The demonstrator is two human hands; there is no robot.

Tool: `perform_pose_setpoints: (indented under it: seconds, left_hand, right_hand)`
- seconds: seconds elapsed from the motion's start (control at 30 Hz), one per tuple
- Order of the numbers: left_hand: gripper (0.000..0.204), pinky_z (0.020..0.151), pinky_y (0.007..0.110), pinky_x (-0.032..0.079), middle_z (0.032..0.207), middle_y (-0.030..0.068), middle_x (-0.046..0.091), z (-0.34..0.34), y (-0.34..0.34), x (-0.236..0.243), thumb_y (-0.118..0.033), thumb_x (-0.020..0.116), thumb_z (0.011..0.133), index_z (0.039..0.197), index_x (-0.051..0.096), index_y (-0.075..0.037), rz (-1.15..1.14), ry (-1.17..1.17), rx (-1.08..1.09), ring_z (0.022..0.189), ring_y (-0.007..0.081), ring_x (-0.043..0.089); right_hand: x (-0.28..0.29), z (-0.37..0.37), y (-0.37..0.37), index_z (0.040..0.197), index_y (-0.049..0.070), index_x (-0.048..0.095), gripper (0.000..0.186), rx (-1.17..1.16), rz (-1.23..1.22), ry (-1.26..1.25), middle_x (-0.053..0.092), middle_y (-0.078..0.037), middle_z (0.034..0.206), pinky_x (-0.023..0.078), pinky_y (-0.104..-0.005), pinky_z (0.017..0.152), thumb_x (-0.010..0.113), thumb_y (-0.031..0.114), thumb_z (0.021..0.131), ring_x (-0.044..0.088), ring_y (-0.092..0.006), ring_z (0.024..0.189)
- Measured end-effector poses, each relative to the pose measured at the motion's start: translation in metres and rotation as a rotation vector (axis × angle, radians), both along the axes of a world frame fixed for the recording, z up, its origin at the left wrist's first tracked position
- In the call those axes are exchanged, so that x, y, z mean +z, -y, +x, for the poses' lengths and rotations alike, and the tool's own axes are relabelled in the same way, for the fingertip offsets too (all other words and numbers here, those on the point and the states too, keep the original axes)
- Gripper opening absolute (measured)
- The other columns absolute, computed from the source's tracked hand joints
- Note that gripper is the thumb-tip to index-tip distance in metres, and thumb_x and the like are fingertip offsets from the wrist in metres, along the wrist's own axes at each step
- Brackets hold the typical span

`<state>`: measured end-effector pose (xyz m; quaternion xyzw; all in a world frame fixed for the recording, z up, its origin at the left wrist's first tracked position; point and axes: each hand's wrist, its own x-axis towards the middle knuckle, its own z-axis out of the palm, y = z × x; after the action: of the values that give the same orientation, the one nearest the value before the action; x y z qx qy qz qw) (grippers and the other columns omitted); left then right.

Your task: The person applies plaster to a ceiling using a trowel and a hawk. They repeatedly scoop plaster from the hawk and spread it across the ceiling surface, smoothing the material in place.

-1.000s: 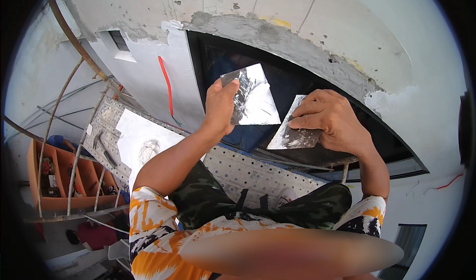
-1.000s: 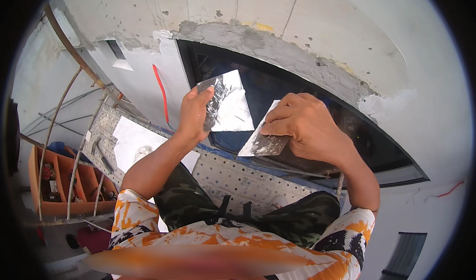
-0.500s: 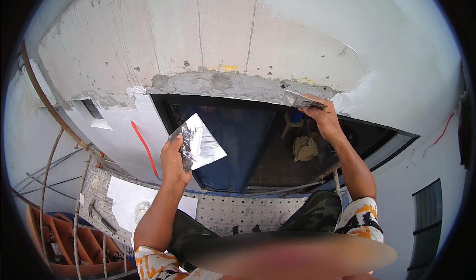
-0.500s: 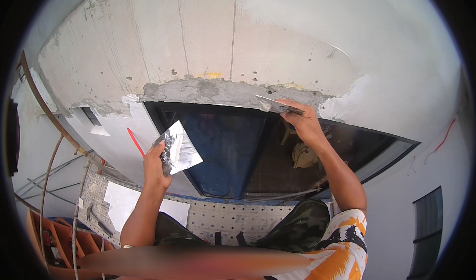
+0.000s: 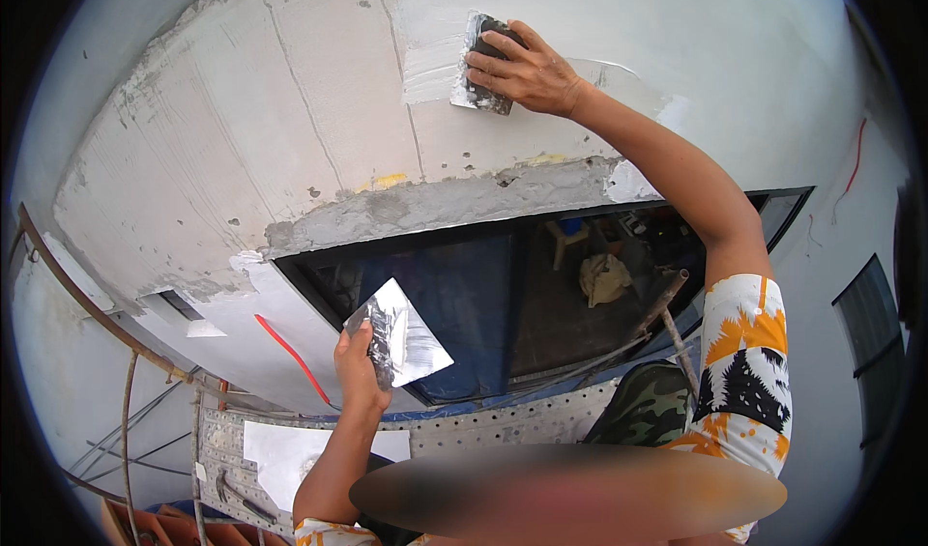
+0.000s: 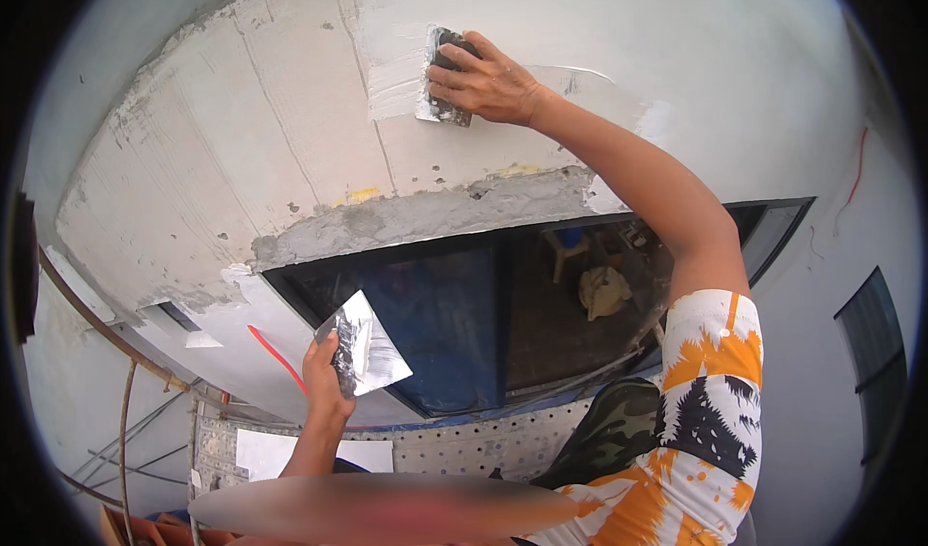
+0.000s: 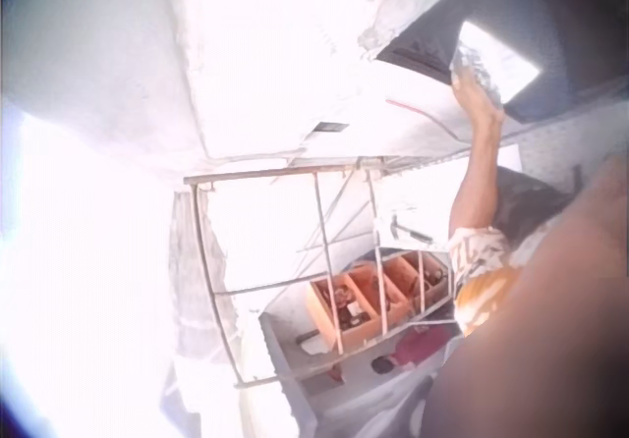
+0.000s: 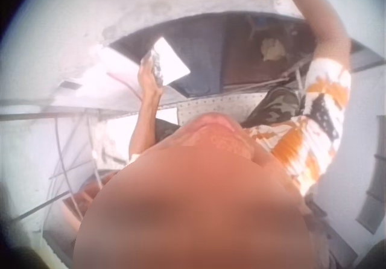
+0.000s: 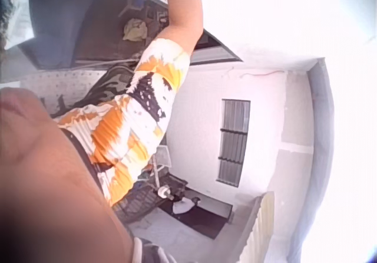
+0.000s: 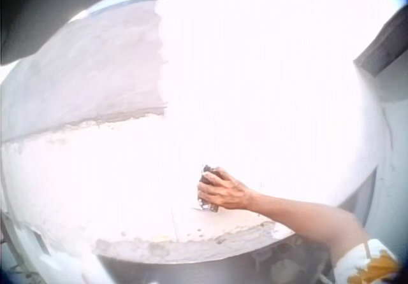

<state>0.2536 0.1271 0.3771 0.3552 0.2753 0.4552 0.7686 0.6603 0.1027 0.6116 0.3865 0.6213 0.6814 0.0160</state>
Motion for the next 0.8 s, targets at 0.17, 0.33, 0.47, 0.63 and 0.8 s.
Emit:
perform_pose_setpoints:
  seconds: [0.17,0.33,0.47,0.63,0.8]
  left_hand:
    - [0.023,0.078,0.032,0.058,0.104,0.009,0.071,-0.007,-0.005,-0.003,-0.01,0.053,0.1,0.12,0.06,0.001,0.022,-0.049,0.033,0.087,0.0173,0.071]
    - [0.026,0.082,0.032,0.058,0.106,0.0092,0.07,-0.009,-0.001,-0.002,-0.01,0.053,0.1,0.122,0.059,0.002,0.069,-0.068,0.052,0.091,0.0182,0.071]
    - [0.025,0.081,0.032,0.058,0.104,0.0089,0.071,-0.011,0.002,-0.002,-0.01,0.053,0.1,0.121,0.06,0.001,0.045,-0.073,0.069,0.089,0.0176,0.071]
    - [0.023,0.075,0.03,0.057,0.101,0.0076,0.071,-0.006,0.006,-0.004,-0.011,0.055,0.1,0.118,0.062,0.0,0.126,-0.047,0.089,0.083,0.0157,0.07]
    - [0.02,0.074,0.029,0.055,0.1,0.0062,0.07,0.009,0.013,-0.005,-0.011,0.053,0.1,0.116,0.061,-0.001,0.185,-0.126,0.039,0.083,0.0139,0.069]
  right_hand:
    - [-0.021,0.108,0.093,0.128,0.033,0.067,0.039,-0.109,0.156,-0.069,0.059,0.012,0.141,0.031,-0.0496,0.12,0.062,0.016,0.092,0.049,-0.0188,0.134]
    - [-0.076,0.193,0.186,0.133,0.031,0.066,0.051,-0.278,0.302,-0.302,0.058,0.01,0.145,0.032,-0.0507,0.115,0.06,0.006,0.088,0.049,-0.0224,0.136]
    - [-0.117,0.195,0.228,0.128,0.023,0.069,0.048,-0.339,0.351,-0.486,0.062,0.005,0.141,0.038,-0.0484,0.107,0.063,0.003,0.085,0.052,-0.0261,0.131]
    - [-0.095,0.09,0.158,0.118,0.019,0.072,0.039,-0.102,0.304,-0.536,0.066,0.003,0.133,0.039,-0.0483,0.103,0.065,0.005,0.083,0.053,-0.026,0.126]
    - [-0.031,-0.043,-0.01,0.118,0.017,0.071,0.027,0.209,-0.008,-0.164,0.063,0.0,0.13,0.037,-0.0482,0.109,0.061,0.018,0.093,0.047,-0.0253,0.131]
